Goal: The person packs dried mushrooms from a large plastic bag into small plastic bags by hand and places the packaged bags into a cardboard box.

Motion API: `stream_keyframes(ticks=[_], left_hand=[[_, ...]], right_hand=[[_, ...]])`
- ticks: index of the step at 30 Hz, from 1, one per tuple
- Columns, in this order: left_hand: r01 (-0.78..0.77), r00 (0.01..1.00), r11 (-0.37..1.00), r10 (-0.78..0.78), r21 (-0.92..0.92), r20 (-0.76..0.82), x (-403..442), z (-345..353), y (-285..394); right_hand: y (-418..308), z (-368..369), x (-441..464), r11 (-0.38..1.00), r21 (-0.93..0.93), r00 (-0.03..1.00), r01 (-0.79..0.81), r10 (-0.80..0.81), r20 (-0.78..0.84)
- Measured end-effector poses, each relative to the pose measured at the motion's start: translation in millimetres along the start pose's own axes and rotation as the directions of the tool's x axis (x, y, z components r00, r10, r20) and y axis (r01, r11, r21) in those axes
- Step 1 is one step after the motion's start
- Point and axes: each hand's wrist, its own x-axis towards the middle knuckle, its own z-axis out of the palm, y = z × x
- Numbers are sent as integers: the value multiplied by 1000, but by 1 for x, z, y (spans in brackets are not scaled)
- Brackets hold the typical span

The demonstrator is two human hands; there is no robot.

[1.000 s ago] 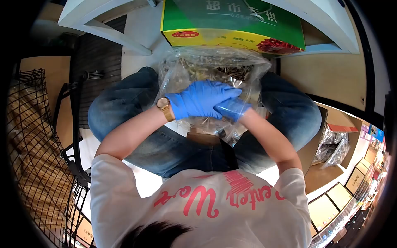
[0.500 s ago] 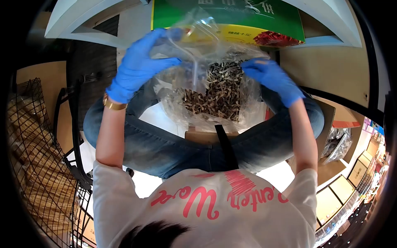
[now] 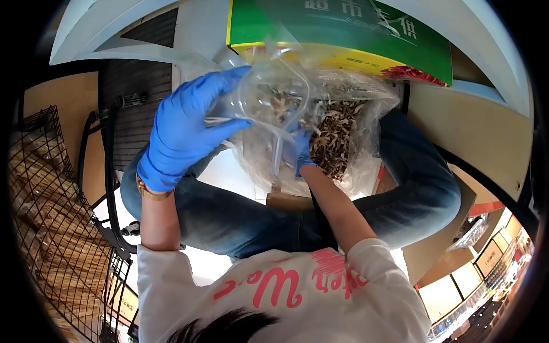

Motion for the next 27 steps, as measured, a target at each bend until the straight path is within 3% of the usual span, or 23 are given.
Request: stream_keyframes(ticks=[1, 3, 4, 7, 8, 10, 11, 13, 15, 16, 17, 18, 27], left_hand=[[-82, 997, 995, 82, 48, -3, 0, 2, -2], [-62, 998, 995, 60, 80, 26, -1, 2, -1], [-67, 998, 995, 65, 69, 22, -1, 3, -1], [-70, 998, 996, 70, 61, 11, -2, 2, -4], [-71, 997, 996, 71, 61, 7, -2, 2, -5], [-46, 999, 999, 46, -12, 10, -4, 2, -6], [-26, 999, 996, 27, -89, 18, -5, 3, -5], [1, 1000, 989, 3, -149, 29, -6, 1, -2], [25, 999, 978, -18, -208, 37, -4, 1, 1], [19, 999, 974, -13, -226, 30, -4, 1, 2], [14, 1000, 970, -9, -245, 20, -4, 2, 3], [14, 1000, 970, -10, -244, 18, -4, 3, 4], [42, 997, 977, -28, -208, 72, -9, 10, -1]], right_hand=[[3, -14, 0, 995, 89, 997, -42, 36, 68], [8, -19, -2, 980, 176, 987, -93, 67, 149], [17, -6, 4, 988, 144, 995, -57, 44, 89], [26, 15, 25, 769, 636, 964, 63, 118, -239], [37, 15, 28, 843, 538, 993, -3, 66, -99], [29, -39, 17, 938, 347, 1000, 9, -6, -10], [31, -21, 19, 937, 349, 1000, 8, -6, -6], [30, 4, 16, 749, 658, 991, 75, 17, -131], [16, -4, 1, 353, 924, 976, 147, 102, -194], [8, -37, -9, 841, 500, 958, 205, -66, -281], [-2, -75, -21, 971, -136, 905, 195, -232, -357], [2, -69, -17, 962, -205, 911, 181, -243, -334], [28, -13, 10, 967, -133, 942, 217, -244, -230]])
